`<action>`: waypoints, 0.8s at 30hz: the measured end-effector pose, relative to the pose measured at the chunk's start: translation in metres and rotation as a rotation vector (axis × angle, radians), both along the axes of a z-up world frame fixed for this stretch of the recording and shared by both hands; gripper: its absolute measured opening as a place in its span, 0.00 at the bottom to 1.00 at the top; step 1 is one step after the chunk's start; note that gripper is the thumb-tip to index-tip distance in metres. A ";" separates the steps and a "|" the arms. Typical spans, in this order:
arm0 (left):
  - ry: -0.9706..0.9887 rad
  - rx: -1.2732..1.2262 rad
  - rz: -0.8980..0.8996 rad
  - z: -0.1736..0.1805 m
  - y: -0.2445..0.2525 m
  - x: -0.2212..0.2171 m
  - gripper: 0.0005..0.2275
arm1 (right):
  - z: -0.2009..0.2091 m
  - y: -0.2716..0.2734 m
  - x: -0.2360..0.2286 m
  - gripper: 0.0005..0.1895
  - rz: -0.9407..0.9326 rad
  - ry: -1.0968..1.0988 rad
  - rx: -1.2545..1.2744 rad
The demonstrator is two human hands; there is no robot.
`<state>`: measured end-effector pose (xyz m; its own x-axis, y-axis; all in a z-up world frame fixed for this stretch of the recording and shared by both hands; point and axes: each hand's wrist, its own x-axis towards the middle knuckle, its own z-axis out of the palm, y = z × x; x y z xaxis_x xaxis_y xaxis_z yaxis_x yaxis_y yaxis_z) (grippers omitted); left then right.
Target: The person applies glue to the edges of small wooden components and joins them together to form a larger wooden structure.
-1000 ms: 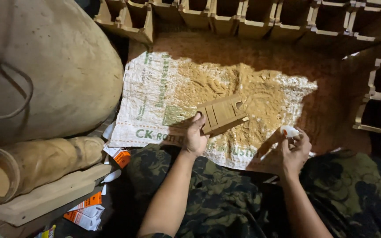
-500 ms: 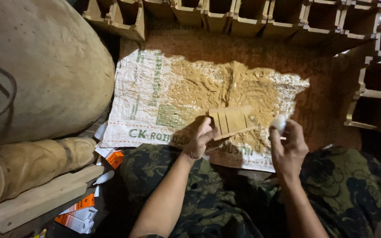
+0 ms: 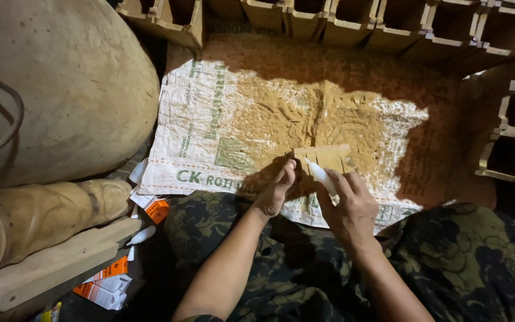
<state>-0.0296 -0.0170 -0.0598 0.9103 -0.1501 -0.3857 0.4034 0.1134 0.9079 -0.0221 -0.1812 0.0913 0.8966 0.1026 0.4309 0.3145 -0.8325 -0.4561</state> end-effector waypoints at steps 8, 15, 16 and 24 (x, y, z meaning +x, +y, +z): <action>-0.086 0.151 -0.148 -0.012 0.013 0.012 0.22 | 0.011 0.009 0.003 0.12 0.031 -0.077 -0.027; -0.007 0.134 -0.183 0.011 0.012 0.006 0.21 | 0.012 0.012 0.007 0.13 0.046 -0.115 -0.048; 0.004 0.118 -0.181 0.002 0.012 0.009 0.21 | 0.012 0.012 0.007 0.13 0.047 -0.128 -0.046; 0.038 0.060 -0.166 0.001 0.013 0.012 0.23 | 0.004 0.013 0.005 0.12 0.051 -0.149 -0.036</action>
<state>-0.0178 -0.0035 -0.0590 0.8598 -0.2725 -0.4319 0.4460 -0.0112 0.8950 -0.0166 -0.1678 0.0955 0.8164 0.1642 0.5537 0.4184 -0.8289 -0.3712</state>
